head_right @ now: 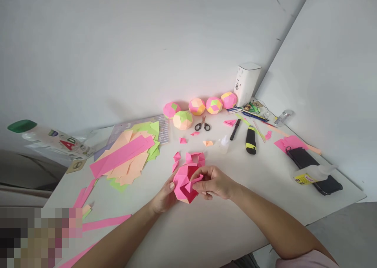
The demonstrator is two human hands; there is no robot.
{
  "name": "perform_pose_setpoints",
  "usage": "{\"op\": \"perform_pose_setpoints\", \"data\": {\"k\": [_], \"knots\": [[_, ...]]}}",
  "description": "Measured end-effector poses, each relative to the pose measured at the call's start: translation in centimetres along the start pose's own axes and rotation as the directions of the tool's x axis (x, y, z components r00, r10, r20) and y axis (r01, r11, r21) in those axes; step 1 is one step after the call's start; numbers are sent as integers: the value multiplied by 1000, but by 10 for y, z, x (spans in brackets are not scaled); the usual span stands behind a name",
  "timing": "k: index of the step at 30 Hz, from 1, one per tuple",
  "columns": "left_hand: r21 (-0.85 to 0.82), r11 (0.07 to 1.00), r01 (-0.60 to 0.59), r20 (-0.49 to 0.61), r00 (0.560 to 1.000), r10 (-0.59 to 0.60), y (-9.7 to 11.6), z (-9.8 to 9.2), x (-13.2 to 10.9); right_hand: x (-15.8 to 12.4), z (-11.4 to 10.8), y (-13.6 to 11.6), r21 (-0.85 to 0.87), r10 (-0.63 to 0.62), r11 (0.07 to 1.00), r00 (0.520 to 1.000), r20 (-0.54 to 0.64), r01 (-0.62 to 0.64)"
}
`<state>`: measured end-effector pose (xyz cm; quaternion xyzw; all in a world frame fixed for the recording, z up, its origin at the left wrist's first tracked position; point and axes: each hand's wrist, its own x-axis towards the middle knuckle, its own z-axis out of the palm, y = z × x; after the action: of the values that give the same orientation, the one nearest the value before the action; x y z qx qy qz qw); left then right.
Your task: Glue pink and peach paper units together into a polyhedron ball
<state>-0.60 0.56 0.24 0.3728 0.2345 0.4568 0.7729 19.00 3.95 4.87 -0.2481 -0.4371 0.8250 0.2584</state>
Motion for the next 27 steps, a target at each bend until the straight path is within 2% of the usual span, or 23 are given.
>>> {"op": "perform_pose_setpoints", "data": {"k": [7, 27], "knots": [[24, 1000, -6, -35, 999, 7, 5, 8, 1, 1, 0, 0, -66, 0, 998, 1000, -28, -2], [37, 999, 6, -30, 1000, -5, 2, 6, 1, 2, 3, 2, -65, 21, 998, 999, -41, -24]]}}
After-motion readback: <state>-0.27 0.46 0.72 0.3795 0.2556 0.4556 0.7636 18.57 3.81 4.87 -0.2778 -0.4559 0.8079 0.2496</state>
